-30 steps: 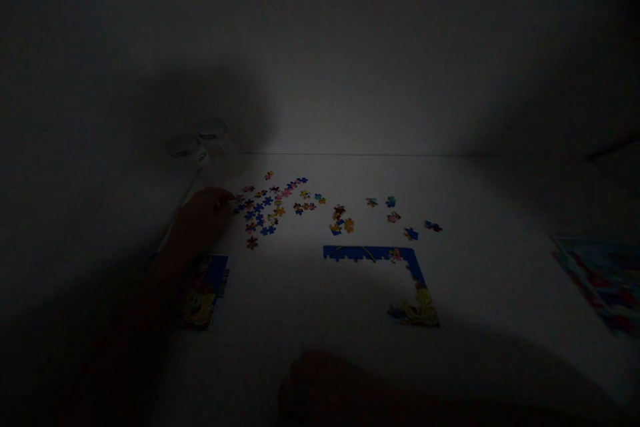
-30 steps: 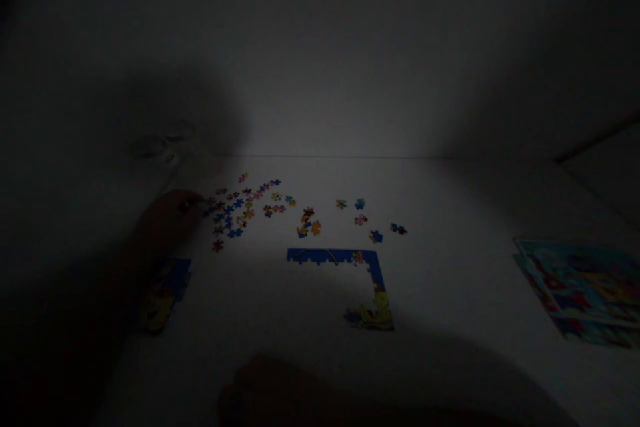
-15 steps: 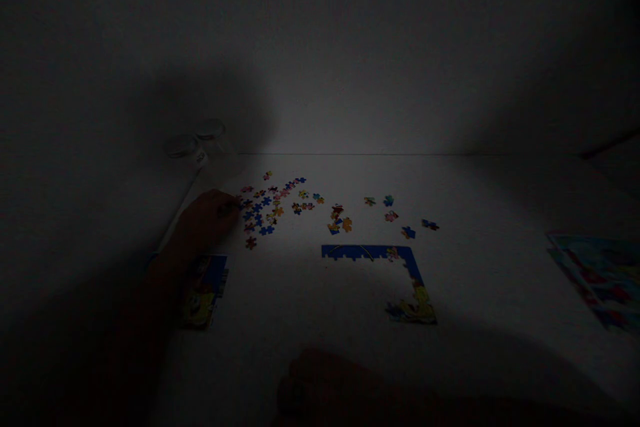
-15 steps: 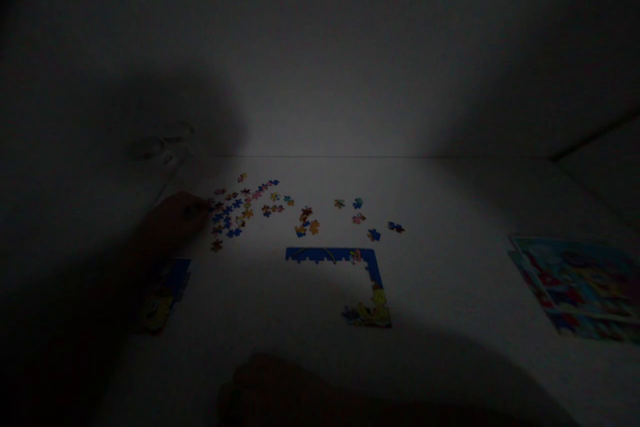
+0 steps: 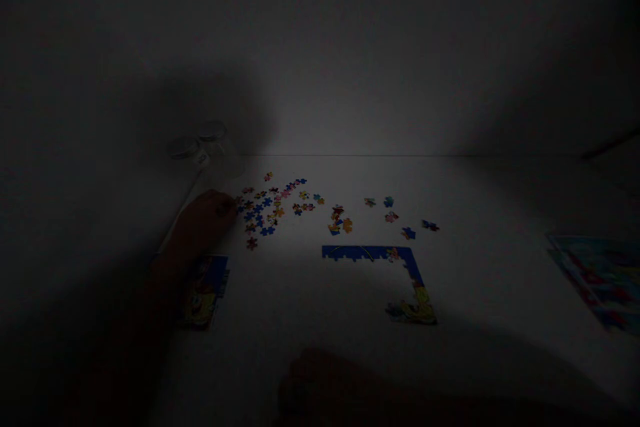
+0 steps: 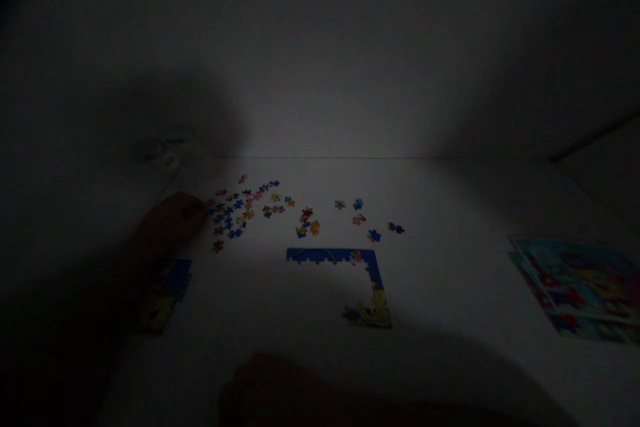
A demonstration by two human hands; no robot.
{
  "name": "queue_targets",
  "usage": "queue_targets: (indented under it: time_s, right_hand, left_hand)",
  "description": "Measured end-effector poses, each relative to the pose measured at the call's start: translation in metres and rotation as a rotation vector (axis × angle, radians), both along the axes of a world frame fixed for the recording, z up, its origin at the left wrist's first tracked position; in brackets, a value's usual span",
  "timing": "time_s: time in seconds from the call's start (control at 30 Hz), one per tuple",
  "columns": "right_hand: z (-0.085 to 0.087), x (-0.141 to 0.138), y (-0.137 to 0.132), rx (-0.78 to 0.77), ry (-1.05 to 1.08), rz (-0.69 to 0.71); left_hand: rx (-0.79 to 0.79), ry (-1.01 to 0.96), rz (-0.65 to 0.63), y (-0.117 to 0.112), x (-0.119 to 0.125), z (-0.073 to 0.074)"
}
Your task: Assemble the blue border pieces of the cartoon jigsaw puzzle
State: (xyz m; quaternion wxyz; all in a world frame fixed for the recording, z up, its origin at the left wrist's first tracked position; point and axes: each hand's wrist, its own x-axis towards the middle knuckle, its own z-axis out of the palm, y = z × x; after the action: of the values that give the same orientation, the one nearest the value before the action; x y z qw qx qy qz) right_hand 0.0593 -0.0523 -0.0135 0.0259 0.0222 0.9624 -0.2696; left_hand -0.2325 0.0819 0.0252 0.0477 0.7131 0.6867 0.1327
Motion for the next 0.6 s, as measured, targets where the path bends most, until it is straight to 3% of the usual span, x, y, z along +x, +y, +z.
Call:
queue_targets:
  time_s: [0.17, 0.37, 0.6]
  right_hand:
    - [-0.002, 0.001, 0.0, -0.034, 0.066, 0.009]
    - [-0.008, -0.002, -0.004, -0.104, 0.061, -0.026]
    - [0.015, -0.007, 0.007, -0.216, -0.074, -0.071]
  left_hand:
    - [0.045, -0.043, 0.024, -0.001, 0.006, -0.002]
    - [0.063, -0.115, -0.168, -0.001, 0.013, -0.008]
    - [0.046, -0.085, -0.287, 0.003, 0.005, -0.017]
